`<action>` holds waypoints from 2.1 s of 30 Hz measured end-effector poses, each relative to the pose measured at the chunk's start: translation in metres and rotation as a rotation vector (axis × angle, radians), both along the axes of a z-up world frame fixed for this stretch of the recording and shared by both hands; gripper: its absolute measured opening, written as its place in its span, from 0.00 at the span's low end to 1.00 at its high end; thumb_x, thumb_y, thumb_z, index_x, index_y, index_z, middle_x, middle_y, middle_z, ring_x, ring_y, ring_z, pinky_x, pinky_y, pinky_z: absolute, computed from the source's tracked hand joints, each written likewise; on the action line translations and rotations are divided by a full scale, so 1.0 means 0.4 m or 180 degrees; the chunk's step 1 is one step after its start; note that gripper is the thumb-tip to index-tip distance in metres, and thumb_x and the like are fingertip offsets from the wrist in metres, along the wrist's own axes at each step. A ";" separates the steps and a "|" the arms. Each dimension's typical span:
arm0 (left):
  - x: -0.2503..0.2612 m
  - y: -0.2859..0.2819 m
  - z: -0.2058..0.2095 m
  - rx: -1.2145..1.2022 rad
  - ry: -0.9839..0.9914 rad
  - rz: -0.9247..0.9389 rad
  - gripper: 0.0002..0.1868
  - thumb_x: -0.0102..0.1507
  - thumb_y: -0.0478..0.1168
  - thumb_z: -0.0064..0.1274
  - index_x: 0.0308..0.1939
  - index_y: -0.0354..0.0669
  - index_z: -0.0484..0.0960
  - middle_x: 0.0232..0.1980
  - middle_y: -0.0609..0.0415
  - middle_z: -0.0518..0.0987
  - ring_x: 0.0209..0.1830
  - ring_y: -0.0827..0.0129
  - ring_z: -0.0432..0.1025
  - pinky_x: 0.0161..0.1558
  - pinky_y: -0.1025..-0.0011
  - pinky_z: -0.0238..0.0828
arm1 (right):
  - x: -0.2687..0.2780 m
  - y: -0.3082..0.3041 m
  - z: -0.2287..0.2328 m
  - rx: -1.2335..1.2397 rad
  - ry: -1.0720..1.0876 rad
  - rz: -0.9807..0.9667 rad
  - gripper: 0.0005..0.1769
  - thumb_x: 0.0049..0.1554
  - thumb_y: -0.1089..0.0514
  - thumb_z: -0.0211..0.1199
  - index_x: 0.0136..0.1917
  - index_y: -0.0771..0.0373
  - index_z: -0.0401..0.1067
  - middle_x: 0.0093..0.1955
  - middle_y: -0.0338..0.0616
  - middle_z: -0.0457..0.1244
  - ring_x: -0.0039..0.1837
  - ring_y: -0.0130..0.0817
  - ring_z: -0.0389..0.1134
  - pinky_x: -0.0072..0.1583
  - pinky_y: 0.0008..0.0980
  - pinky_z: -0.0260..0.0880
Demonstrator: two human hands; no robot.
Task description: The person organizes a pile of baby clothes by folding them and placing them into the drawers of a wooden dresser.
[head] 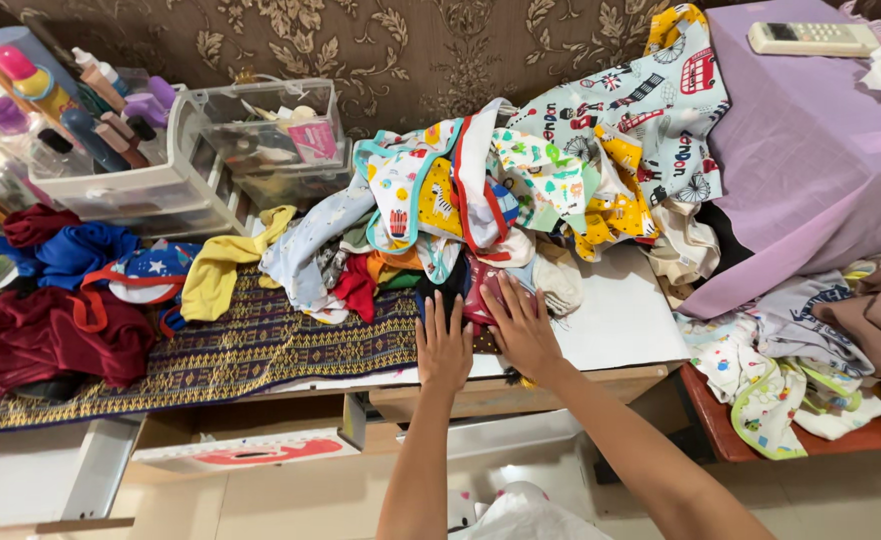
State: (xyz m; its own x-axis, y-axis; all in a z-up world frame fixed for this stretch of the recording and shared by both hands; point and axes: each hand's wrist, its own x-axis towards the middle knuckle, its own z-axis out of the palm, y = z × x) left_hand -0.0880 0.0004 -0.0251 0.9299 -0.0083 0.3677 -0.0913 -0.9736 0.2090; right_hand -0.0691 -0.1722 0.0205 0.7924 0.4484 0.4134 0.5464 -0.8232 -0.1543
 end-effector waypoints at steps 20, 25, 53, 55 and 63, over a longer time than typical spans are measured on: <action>-0.182 -0.008 0.017 -0.0514 -0.0463 -0.0660 0.24 0.67 0.46 0.49 0.63 0.36 0.68 0.74 0.33 0.61 0.78 0.44 0.52 0.73 0.50 0.49 | -0.118 -0.060 -0.080 0.0216 -0.0579 0.0656 0.11 0.57 0.55 0.62 0.54 0.54 0.70 0.72 0.44 0.57 0.73 0.44 0.56 0.73 0.56 0.49; -0.203 -0.002 -0.023 -0.0490 -0.0515 -0.0713 0.14 0.69 0.45 0.49 0.52 0.40 0.70 0.75 0.35 0.63 0.78 0.46 0.56 0.76 0.49 0.51 | -0.169 -0.051 -0.057 0.0221 -0.0654 0.0567 0.08 0.57 0.53 0.63 0.49 0.54 0.70 0.57 0.39 0.61 0.63 0.39 0.60 0.72 0.53 0.50; -0.261 -0.039 0.114 0.0064 0.2184 -0.0281 0.32 0.63 0.65 0.45 0.50 0.44 0.88 0.85 0.45 0.40 0.86 0.52 0.34 0.81 0.49 0.31 | -0.205 -0.021 -0.059 -0.0717 0.2284 -0.0009 0.13 0.50 0.48 0.66 0.43 0.57 0.81 0.44 0.53 0.71 0.51 0.52 0.73 0.55 0.48 0.72; -0.264 -0.034 0.118 0.0359 0.2319 -0.0345 0.28 0.61 0.61 0.50 0.49 0.43 0.88 0.86 0.46 0.35 0.85 0.53 0.30 0.79 0.50 0.32 | -0.210 -0.019 -0.084 -0.1024 0.2476 0.0115 0.15 0.50 0.47 0.65 0.44 0.58 0.82 0.45 0.54 0.71 0.51 0.53 0.73 0.55 0.48 0.72; -0.275 -0.033 0.083 0.0690 0.1904 -0.0374 0.31 0.58 0.60 0.58 0.57 0.42 0.83 0.85 0.45 0.40 0.84 0.51 0.36 0.78 0.50 0.36 | -0.270 -0.018 -0.115 -0.1289 0.3734 0.0684 0.12 0.46 0.56 0.65 0.41 0.63 0.83 0.38 0.46 0.74 0.40 0.36 0.77 0.47 0.36 0.78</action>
